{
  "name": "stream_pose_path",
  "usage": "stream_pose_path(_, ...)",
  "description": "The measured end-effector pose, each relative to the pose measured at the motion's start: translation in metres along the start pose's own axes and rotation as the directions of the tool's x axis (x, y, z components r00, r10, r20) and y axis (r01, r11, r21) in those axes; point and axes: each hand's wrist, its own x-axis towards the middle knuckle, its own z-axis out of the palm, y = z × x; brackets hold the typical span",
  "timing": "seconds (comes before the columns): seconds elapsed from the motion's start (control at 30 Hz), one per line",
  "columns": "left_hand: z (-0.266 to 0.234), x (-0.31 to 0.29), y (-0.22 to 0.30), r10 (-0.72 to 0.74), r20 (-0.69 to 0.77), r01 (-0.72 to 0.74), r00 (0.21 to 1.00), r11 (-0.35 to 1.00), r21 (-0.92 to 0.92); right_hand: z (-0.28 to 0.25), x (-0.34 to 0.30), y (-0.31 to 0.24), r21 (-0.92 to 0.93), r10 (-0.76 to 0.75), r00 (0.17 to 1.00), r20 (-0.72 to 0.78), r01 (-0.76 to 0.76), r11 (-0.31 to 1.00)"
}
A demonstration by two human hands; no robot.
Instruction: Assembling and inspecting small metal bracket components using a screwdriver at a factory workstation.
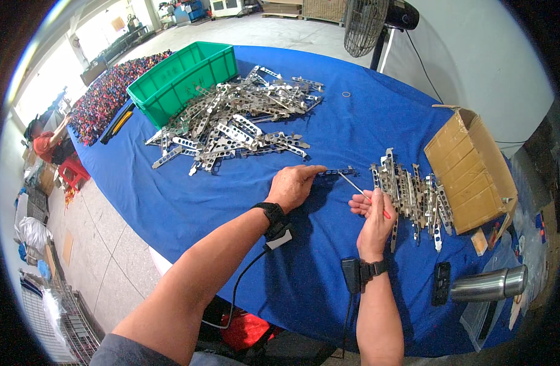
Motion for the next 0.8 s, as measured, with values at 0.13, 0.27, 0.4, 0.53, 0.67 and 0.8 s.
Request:
stream_pose_path(0.13, 0.0033, 0.0014, 0.0, 0.011, -0.002, -0.011, 1.0, 1.0, 0.005, -0.0029, 0.0015, 0.0023, -0.004, -0.006, 1.0, -0.023, 0.006, 1.0)
stream_pose_path(0.27, 0.0042, 0.0013, -0.0011, 0.02, -0.008, -0.019, 1.0, 1.0, 0.01, -0.0002, 0.0001, 0.0, -0.007, -0.044, 0.999, -0.015, 0.044, 0.999)
stream_pose_path(0.4, 0.0032, 0.0013, -0.0003, 0.013, -0.003, -0.013, 1.0, 1.0, 0.022, -0.0044, 0.0006, 0.0006, -0.011, -0.009, 1.0, -0.005, 0.009, 1.0)
stream_pose_path(0.53, 0.0028, 0.001, 0.0, 0.009, -0.005, -0.009, 1.0, 1.0, 0.012, -0.0017, 0.0013, 0.001, -0.013, -0.024, 0.999, -0.033, 0.024, 1.0)
stream_pose_path(0.67, 0.0035, 0.0012, -0.0003, 0.01, -0.006, -0.01, 1.0, 1.0, 0.012, -0.0006, 0.0003, 0.0001, -0.011, -0.053, 0.999, 0.003, 0.053, 0.999)
stream_pose_path(0.8, 0.0047, 0.0016, -0.0023, 0.014, -0.01, -0.013, 1.0, 1.0, 0.015, -0.0025, 0.0008, 0.0005, -0.017, -0.019, 1.0, -0.014, 0.019, 1.0)
